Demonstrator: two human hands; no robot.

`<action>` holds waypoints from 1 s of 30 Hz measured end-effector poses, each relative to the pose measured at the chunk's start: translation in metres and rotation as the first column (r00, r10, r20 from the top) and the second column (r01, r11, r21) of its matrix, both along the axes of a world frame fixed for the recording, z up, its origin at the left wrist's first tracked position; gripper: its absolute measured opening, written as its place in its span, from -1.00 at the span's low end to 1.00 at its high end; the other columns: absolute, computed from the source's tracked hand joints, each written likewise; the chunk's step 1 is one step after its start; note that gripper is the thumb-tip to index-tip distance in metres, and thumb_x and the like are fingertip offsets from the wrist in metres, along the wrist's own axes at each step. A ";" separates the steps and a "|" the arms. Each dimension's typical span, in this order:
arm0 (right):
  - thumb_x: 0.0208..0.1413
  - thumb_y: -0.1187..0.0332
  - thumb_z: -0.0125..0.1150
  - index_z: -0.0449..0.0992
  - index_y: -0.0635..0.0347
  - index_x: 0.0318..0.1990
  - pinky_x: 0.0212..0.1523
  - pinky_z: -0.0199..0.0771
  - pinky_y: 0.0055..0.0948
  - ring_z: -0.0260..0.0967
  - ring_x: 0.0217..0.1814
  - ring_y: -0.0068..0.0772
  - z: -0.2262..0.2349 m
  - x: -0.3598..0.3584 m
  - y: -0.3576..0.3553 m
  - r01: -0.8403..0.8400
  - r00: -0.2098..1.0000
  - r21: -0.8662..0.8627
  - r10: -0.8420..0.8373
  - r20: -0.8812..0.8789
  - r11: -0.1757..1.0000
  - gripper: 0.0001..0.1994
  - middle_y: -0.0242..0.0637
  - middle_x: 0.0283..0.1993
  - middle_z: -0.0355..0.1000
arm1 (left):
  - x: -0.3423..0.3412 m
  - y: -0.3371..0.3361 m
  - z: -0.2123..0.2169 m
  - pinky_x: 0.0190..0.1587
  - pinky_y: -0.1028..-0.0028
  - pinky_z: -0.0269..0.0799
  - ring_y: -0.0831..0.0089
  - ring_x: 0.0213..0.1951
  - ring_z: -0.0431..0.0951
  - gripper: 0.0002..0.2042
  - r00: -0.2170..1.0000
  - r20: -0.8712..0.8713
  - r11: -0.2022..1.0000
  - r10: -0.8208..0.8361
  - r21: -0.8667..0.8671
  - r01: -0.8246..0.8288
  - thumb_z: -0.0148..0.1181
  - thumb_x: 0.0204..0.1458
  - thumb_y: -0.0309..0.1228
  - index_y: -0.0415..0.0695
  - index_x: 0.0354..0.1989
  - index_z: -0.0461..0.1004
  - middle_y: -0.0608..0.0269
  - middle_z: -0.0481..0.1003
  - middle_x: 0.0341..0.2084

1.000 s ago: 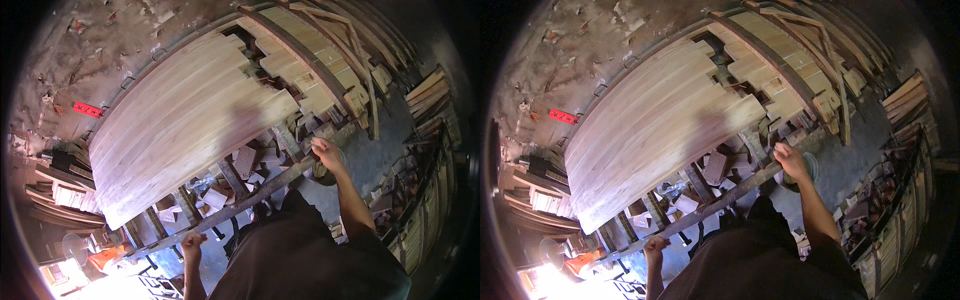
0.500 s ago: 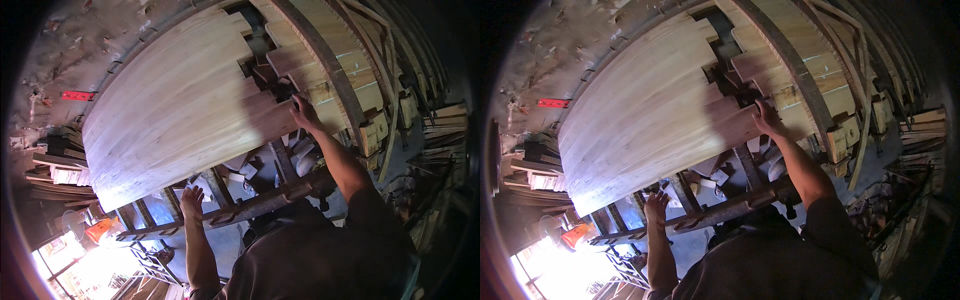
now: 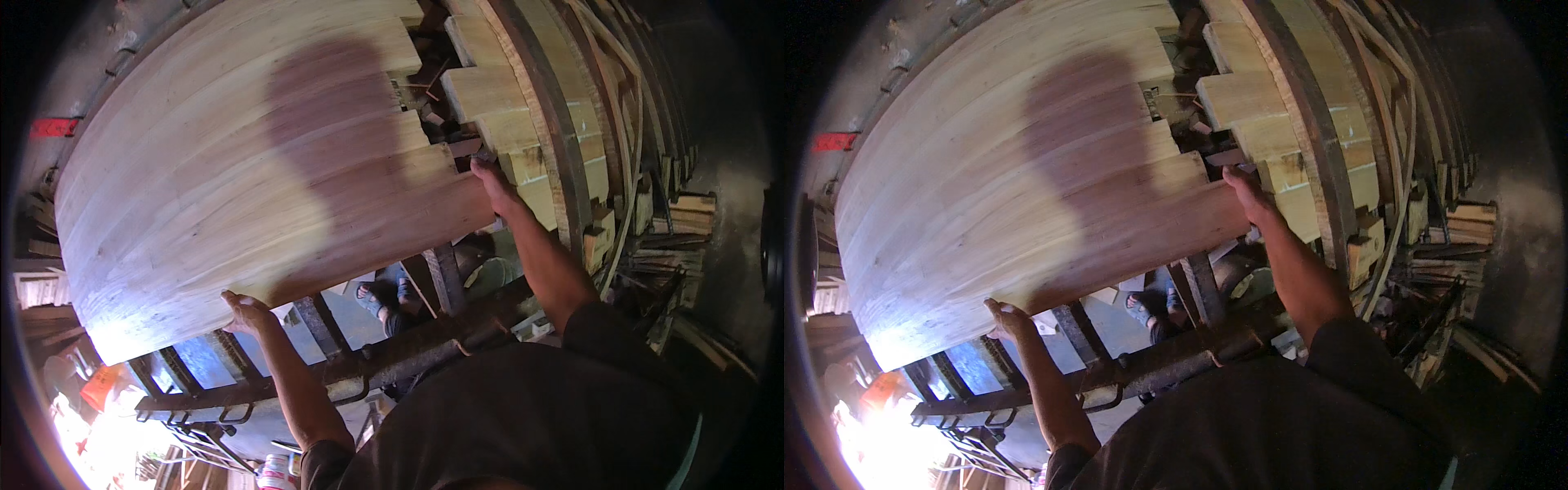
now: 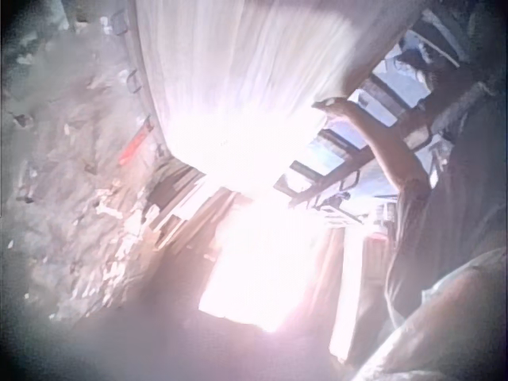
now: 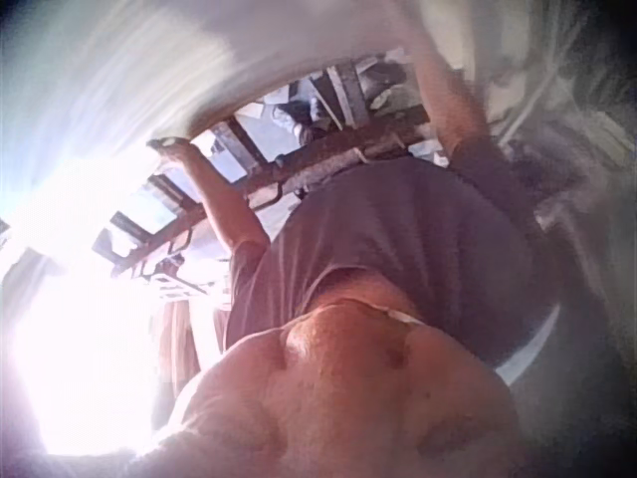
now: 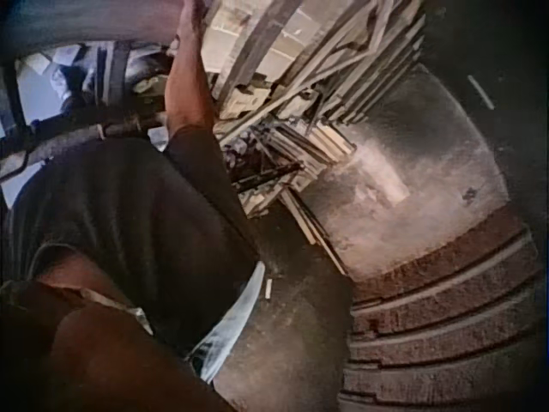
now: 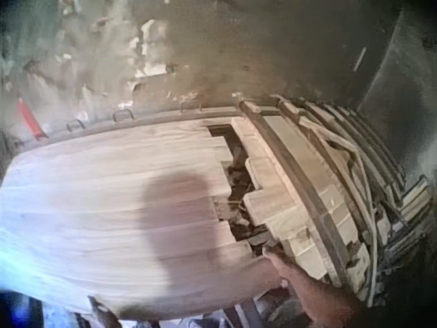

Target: The person moves several long wood planks one by one from a pile, placing them onto a horizontal rack and aligning them side-by-side by hand.

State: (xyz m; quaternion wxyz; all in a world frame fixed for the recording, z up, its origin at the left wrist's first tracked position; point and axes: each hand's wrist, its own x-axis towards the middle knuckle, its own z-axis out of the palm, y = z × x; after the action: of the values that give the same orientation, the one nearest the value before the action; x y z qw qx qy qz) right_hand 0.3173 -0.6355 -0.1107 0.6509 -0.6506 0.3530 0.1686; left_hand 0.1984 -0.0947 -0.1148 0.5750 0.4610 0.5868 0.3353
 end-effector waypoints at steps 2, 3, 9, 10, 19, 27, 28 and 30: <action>0.28 0.02 0.11 0.47 0.16 -0.03 0.19 0.21 -0.31 0.20 0.07 -0.45 -0.013 -0.006 -0.019 -0.120 0.991 -0.011 0.120 0.065 0.993 -0.62 -0.40 0.01 0.37 | -0.015 0.020 -0.018 0.03 0.02 0.48 0.03 0.01 0.48 -0.15 0.995 0.083 0.998 -0.058 0.028 0.056 0.36 0.09 -0.22 -0.15 0.40 -0.12 -0.23 0.31 0.17; 0.29 0.02 0.11 0.47 0.15 -0.06 0.18 0.21 -0.32 0.19 0.05 -0.46 -0.020 -0.012 -0.027 -0.166 0.981 -0.017 0.167 0.097 0.986 -0.64 -0.40 0.00 0.36 | -0.002 0.011 -0.007 -0.02 0.05 0.50 0.07 -0.02 0.50 -0.29 0.999 0.028 0.999 0.031 0.034 -0.032 0.36 0.08 -0.32 -0.20 0.32 0.07 -0.19 0.35 0.12; 0.34 0.03 0.00 0.39 0.22 0.15 0.22 0.19 -0.33 0.22 0.10 -0.40 -0.005 -0.022 0.035 -0.256 0.921 -0.124 0.281 0.270 0.959 -0.54 -0.32 0.07 0.37 | 0.013 0.033 0.029 0.04 0.03 0.57 0.09 -0.01 0.52 -0.52 0.995 -0.087 0.985 -0.056 -0.170 0.041 0.31 0.11 -0.28 -0.16 0.17 0.35 0.02 0.46 0.00; 0.35 0.03 -0.04 0.32 0.26 0.27 0.30 0.15 -0.28 0.22 0.23 -0.31 0.005 -0.020 0.042 -0.309 0.937 -0.083 0.318 0.145 0.948 -0.47 -0.21 0.21 0.36 | -0.010 0.053 0.019 0.05 0.02 0.56 0.08 0.00 0.52 -0.52 0.995 -0.071 0.979 -0.067 -0.197 0.051 0.30 0.12 -0.24 -0.15 0.17 0.37 0.03 0.46 0.01; 0.36 -0.05 -0.08 0.13 0.32 0.36 0.19 0.24 -0.22 0.26 0.09 -0.29 0.027 -0.013 0.068 -0.289 0.943 0.008 0.283 0.175 0.957 -0.35 -0.17 0.06 0.34 | -0.011 0.090 -0.003 0.17 -0.05 0.43 0.01 0.14 0.46 -0.47 0.992 -0.058 0.948 -0.108 -0.306 0.085 0.14 0.15 0.09 -0.02 0.14 0.43 0.11 0.47 0.08; 0.36 0.10 -0.07 0.32 0.28 0.15 0.04 0.28 -0.32 0.26 -0.10 -0.33 0.024 0.003 0.071 -0.143 0.980 0.014 0.139 0.139 0.990 -0.58 -0.27 -0.16 0.34 | -0.031 0.112 -0.014 0.27 -0.05 0.27 0.07 0.23 0.34 -0.51 0.969 0.076 0.921 -0.234 -0.302 0.246 0.08 0.19 0.06 -0.01 0.14 0.41 0.17 0.38 0.16; 0.37 0.10 -0.09 0.32 0.27 0.16 0.03 0.28 -0.28 0.26 -0.09 -0.27 0.016 0.002 0.074 -0.128 0.933 -0.187 0.182 0.310 0.974 -0.57 -0.24 -0.16 0.34 | -0.024 0.104 -0.011 0.26 -0.05 0.28 0.08 0.23 0.34 -0.51 0.978 0.066 0.931 -0.196 -0.302 0.207 0.08 0.19 0.07 -0.01 0.14 0.41 0.18 0.38 0.16; 0.37 0.10 -0.10 0.31 0.26 0.21 0.04 0.28 -0.22 0.27 -0.07 -0.18 0.006 -0.001 0.076 -0.137 0.874 -0.351 0.280 0.396 0.926 -0.55 -0.16 -0.13 0.35 | -0.013 0.091 -0.007 0.25 -0.05 0.29 0.08 0.23 0.33 -0.50 0.993 0.032 0.947 -0.115 -0.300 0.119 0.09 0.19 0.07 0.01 0.15 0.41 0.19 0.38 0.17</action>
State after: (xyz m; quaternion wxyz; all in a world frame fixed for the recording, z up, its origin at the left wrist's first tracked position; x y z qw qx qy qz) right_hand 0.3165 -0.5594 -0.1044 0.5802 -0.8008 0.1460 0.0296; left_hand 0.1853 -0.0041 -0.1221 0.6616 0.3996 0.5985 0.2108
